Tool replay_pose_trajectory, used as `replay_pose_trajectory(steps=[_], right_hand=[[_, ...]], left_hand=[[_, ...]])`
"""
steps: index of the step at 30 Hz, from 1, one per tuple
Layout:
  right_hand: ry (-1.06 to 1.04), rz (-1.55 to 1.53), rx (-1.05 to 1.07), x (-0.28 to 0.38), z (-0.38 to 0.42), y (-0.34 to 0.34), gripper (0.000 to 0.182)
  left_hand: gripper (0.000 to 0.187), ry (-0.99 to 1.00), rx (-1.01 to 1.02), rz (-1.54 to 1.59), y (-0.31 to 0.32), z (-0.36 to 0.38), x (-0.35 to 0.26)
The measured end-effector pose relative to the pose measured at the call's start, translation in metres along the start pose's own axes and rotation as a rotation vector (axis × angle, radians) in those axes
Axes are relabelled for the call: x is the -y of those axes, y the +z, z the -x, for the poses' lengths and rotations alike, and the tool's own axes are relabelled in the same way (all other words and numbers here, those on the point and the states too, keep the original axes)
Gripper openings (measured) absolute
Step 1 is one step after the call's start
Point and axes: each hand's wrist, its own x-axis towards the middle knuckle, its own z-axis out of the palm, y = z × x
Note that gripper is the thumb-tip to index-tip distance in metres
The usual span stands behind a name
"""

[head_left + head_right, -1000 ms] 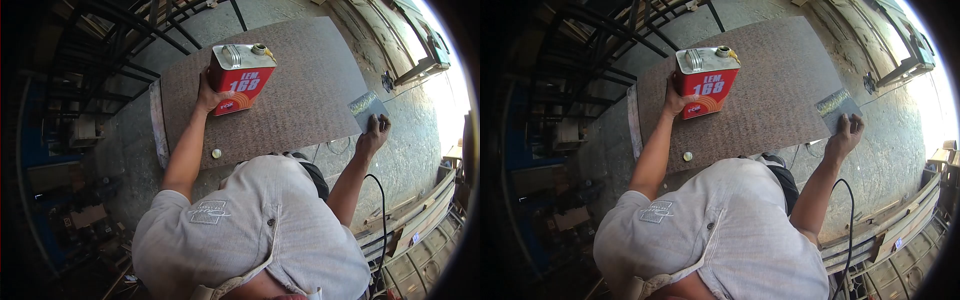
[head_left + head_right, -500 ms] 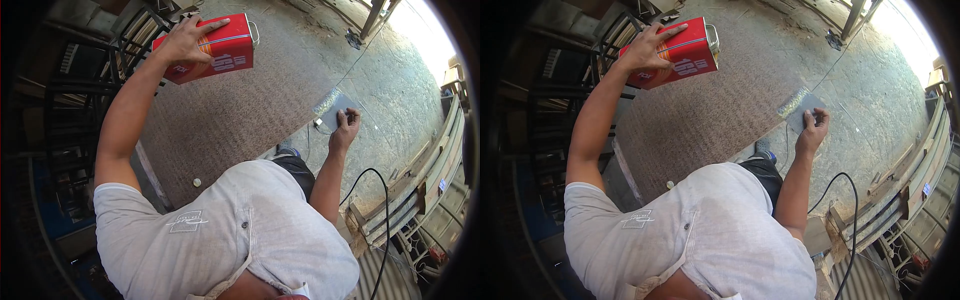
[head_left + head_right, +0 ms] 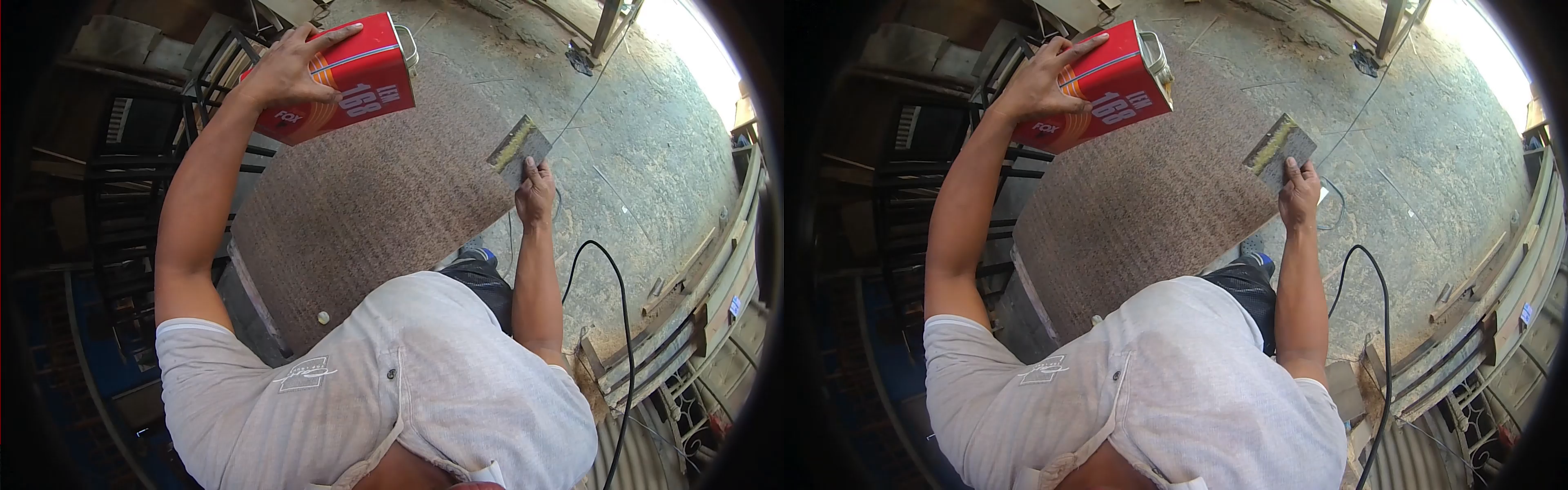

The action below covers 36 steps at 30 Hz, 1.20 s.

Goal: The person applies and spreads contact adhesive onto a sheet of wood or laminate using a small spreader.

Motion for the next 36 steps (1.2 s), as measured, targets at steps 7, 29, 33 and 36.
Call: replay_pose_trajectory(steps=[7,29,33,36], right_hand=[[1.036,0.27,0.562,-0.142,0.013,0.073,0.04],[-0.311,-0.026,-0.225,0.046,-0.095,-0.053,0.035],[-0.325,-0.054,-0.24,0.059,-0.071,-0.071,0.033],[-0.333,-0.022,-0.263,0.069,-0.058,-0.08,0.03]], left_hand=[[0.111,-0.118,-0.046,0.236,-0.027,0.017,0.023],[0.115,-0.119,0.028,0.104,-0.045,0.023,0.015],[0.112,-0.072,0.033,0.059,-0.039,0.002,0.009],[0.109,-0.041,0.033,0.009,-0.041,-0.011,0.001]])
